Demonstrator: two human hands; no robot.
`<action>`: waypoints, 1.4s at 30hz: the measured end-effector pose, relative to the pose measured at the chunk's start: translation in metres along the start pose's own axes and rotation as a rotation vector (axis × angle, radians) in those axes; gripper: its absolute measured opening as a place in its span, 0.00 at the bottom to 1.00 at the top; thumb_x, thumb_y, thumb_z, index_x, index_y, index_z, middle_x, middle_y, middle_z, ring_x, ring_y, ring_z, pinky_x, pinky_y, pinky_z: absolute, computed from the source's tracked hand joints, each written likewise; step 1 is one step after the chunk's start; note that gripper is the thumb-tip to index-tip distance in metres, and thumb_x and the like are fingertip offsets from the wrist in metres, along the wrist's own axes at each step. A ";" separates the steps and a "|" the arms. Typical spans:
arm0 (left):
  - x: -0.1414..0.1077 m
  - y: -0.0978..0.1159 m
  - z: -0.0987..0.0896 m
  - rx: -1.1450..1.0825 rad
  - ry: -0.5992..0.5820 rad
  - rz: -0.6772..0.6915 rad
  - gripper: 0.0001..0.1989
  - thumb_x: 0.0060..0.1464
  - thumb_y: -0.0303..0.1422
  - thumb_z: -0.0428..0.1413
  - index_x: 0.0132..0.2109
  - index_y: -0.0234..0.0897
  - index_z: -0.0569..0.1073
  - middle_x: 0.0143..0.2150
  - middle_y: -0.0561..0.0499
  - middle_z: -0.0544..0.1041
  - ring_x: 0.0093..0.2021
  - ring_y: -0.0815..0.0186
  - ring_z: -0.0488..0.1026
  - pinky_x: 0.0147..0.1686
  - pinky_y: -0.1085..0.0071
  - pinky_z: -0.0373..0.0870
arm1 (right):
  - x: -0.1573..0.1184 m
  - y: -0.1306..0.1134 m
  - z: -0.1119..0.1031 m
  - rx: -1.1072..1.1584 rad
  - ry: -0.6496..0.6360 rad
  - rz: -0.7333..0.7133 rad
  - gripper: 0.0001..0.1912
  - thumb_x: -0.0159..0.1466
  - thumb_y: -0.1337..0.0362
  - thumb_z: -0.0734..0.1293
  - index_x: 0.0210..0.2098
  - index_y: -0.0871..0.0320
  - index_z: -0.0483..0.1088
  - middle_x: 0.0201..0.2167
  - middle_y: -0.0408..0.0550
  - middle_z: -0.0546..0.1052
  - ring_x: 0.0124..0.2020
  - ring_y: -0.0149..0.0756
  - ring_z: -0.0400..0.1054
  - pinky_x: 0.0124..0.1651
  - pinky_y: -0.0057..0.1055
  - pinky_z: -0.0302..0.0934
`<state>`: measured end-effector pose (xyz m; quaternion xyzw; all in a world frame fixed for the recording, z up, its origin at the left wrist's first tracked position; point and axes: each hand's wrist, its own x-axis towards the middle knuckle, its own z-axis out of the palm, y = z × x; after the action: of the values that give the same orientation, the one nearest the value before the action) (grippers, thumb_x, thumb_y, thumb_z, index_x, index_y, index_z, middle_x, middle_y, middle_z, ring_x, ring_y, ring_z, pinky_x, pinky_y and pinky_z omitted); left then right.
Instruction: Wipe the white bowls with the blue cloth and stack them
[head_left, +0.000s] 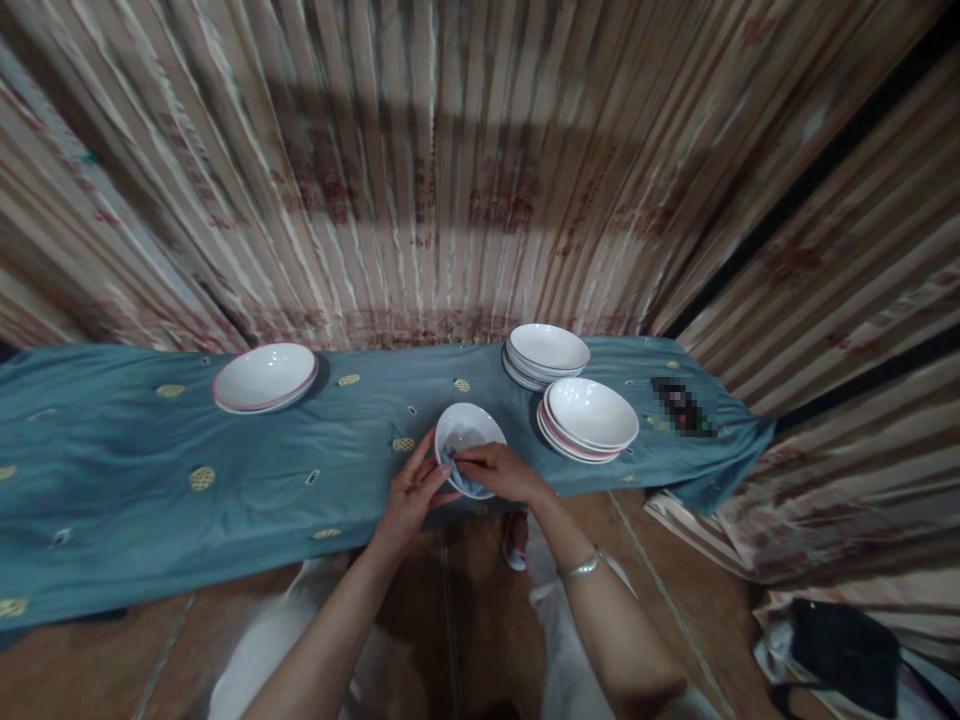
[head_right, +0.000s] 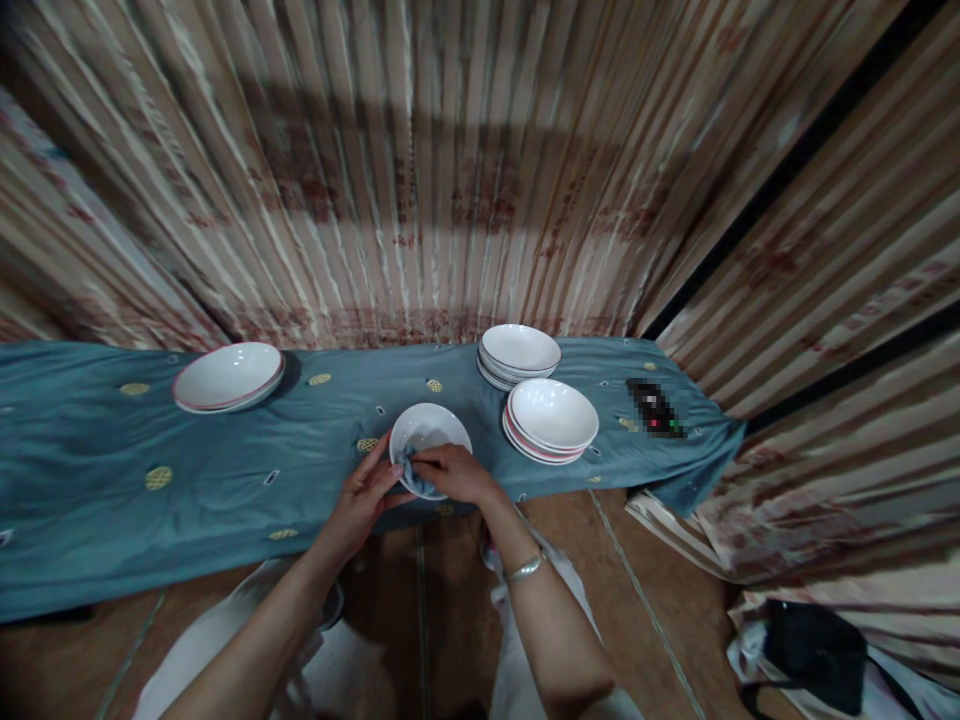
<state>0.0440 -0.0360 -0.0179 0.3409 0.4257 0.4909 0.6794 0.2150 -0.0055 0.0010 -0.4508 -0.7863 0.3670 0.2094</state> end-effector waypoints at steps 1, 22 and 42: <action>0.000 -0.001 0.000 -0.001 0.002 0.001 0.42 0.43 0.39 0.66 0.65 0.46 0.62 0.53 0.46 0.76 0.50 0.54 0.75 0.43 0.59 0.77 | 0.001 0.002 0.003 0.094 0.015 -0.015 0.15 0.66 0.61 0.60 0.41 0.57 0.78 0.31 0.43 0.79 0.32 0.32 0.71 0.36 0.26 0.61; -0.001 -0.003 0.001 0.048 -0.086 0.028 0.46 0.43 0.40 0.66 0.68 0.44 0.56 0.62 0.43 0.69 0.56 0.49 0.70 0.43 0.59 0.77 | 0.021 0.021 0.019 0.303 0.546 -0.118 0.25 0.60 0.67 0.63 0.57 0.52 0.68 0.56 0.50 0.71 0.58 0.39 0.64 0.63 0.40 0.55; 0.002 -0.005 -0.001 0.068 -0.055 0.035 0.42 0.41 0.41 0.66 0.64 0.43 0.63 0.60 0.43 0.71 0.56 0.49 0.71 0.41 0.61 0.78 | 0.011 -0.001 0.011 0.604 0.280 -0.192 0.13 0.63 0.57 0.66 0.45 0.51 0.77 0.49 0.47 0.77 0.52 0.38 0.69 0.57 0.36 0.61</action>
<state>0.0457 -0.0361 -0.0234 0.3848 0.4173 0.4784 0.6700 0.2018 -0.0011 -0.0053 -0.3382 -0.6446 0.4966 0.4728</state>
